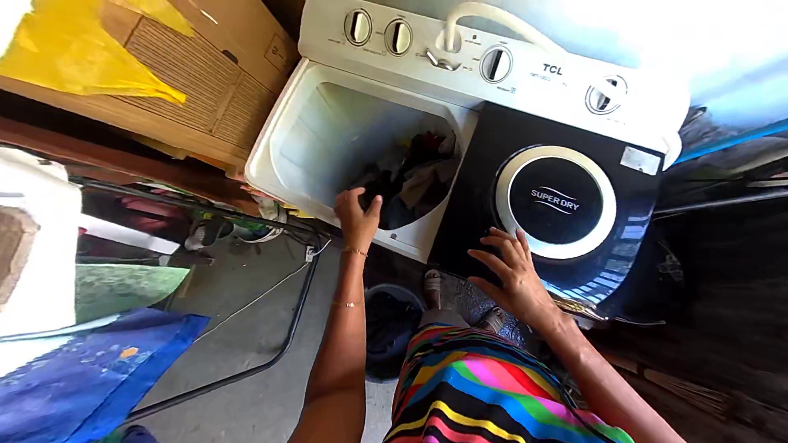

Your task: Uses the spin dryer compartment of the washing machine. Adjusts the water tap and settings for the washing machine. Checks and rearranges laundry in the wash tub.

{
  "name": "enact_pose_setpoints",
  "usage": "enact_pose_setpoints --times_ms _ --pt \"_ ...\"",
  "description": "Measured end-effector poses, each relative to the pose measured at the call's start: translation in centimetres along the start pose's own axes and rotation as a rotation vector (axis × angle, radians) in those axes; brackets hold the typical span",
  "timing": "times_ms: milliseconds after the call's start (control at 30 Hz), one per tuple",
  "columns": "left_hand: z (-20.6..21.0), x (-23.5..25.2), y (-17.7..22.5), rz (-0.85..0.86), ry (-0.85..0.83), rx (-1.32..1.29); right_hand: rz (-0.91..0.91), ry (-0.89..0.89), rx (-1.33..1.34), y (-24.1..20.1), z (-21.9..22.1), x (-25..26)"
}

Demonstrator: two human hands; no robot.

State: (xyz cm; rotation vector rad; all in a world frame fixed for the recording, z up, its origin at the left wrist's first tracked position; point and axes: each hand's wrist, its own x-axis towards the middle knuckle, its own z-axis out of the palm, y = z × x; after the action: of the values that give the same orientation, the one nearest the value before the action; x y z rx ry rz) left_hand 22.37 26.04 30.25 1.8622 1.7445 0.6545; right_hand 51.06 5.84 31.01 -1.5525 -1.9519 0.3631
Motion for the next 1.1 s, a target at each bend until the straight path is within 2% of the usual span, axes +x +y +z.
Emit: enact_pose_setpoints --times_ms 67,167,300,400,467,633,833,967,1100 --pt "1.0 4.7 -1.0 0.023 -0.230 0.027 0.009 -0.001 -0.021 -0.4 2.4 1.6" --pt "5.1 11.8 -1.1 0.050 -0.523 0.107 0.047 0.009 -0.043 -1.0 4.9 2.9" --pt "12.1 17.2 -0.6 -0.036 -0.737 0.266 0.117 0.070 -0.102 -1.4 6.3 3.6" --pt "18.0 19.8 -0.8 -0.026 -0.761 0.390 0.086 0.144 -0.192 -0.7 7.5 3.1" --pt "21.3 21.5 -1.4 -0.008 -0.713 0.406 0.067 0.169 -0.257 -0.4 7.9 2.9" --pt "26.1 24.0 -2.9 0.000 -0.564 0.467 0.095 0.188 -0.314 -0.4 8.5 2.8" --pt "26.0 21.8 -4.8 0.026 -0.675 0.436 0.110 0.186 -0.372 -0.6 9.1 2.7" --pt "23.0 20.2 -3.6 -0.007 -0.959 0.518 0.105 0.186 -0.381 -0.6 9.0 2.8" --pt "18.3 21.6 -4.6 0.194 -1.184 0.641 0.108 0.195 -0.353 -0.8 8.7 3.0"
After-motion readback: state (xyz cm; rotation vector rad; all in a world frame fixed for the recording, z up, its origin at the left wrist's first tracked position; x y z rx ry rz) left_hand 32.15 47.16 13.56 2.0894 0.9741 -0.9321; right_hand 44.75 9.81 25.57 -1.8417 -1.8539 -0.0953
